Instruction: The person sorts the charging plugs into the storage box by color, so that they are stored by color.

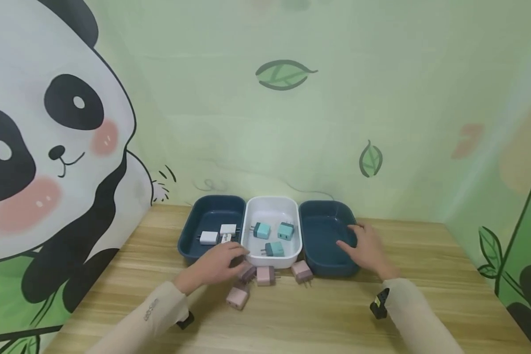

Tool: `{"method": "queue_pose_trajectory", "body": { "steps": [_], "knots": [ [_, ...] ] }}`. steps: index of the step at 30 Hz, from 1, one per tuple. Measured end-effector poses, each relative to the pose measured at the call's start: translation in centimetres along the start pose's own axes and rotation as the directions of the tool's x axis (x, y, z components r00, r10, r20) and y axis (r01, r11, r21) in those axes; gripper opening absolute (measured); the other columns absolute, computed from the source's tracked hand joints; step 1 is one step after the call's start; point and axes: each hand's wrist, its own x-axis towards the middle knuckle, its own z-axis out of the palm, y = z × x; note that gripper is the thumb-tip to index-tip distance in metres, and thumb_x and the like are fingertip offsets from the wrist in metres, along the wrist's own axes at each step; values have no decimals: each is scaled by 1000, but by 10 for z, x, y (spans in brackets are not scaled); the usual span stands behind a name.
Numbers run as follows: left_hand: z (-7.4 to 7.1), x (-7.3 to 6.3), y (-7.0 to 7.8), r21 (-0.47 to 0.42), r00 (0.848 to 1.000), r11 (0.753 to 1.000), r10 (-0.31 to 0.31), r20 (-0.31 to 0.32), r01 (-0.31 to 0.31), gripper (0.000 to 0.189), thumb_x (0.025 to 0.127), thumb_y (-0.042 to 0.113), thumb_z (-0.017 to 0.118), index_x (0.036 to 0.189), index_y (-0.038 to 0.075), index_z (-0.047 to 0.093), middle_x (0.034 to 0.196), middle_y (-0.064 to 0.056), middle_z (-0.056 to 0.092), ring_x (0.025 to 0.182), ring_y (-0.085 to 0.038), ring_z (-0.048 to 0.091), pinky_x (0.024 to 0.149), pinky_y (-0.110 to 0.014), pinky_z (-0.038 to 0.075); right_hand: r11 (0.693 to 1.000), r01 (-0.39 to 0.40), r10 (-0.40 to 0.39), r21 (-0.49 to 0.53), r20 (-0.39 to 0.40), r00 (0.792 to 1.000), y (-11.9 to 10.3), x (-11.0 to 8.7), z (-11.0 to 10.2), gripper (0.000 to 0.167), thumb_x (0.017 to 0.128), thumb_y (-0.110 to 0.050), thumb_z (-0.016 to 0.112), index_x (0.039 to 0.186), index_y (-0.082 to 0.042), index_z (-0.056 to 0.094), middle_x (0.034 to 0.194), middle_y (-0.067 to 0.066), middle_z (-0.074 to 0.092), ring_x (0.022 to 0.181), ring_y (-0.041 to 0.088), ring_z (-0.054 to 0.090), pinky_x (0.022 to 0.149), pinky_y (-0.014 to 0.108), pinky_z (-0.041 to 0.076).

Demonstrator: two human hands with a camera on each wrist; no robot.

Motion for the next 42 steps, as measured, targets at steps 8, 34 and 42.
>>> {"method": "queue_pose_trajectory", "body": {
  "steps": [8, 34, 42],
  "knots": [
    [-6, -22, 9, -58, 999, 998, 35, 38, -33, 35, 87, 39, 66, 113, 15, 69, 105, 3, 63, 89, -10, 54, 79, -28, 47, 983, -138, 125, 119, 113, 986, 25, -5, 2, 88, 91, -49, 57, 144, 11, 20, 143, 39, 17, 128, 56, 21, 99, 68, 22],
    [25, -39, 1, -249, 977, 968, 49, 207, 4, 53, 77, 37, 76, 121, 11, 62, 122, -2, 57, 101, -7, 52, 87, -24, 45, 965, -76, 31, 250, 180, 983, 33, -27, 17, 106, 84, -40, 69, 146, 11, -1, 147, 38, 10, 132, 55, 17, 102, 66, 19],
    [26, -41, 6, -260, 974, 965, 41, 224, 19, 49, 79, 37, 75, 119, 12, 62, 119, 0, 58, 99, -6, 52, 87, -24, 45, 963, -101, 51, 250, 198, 979, 31, -29, 18, 108, 84, -43, 68, 147, 8, -3, 148, 37, 10, 131, 54, 19, 101, 67, 19]
  ]
}}
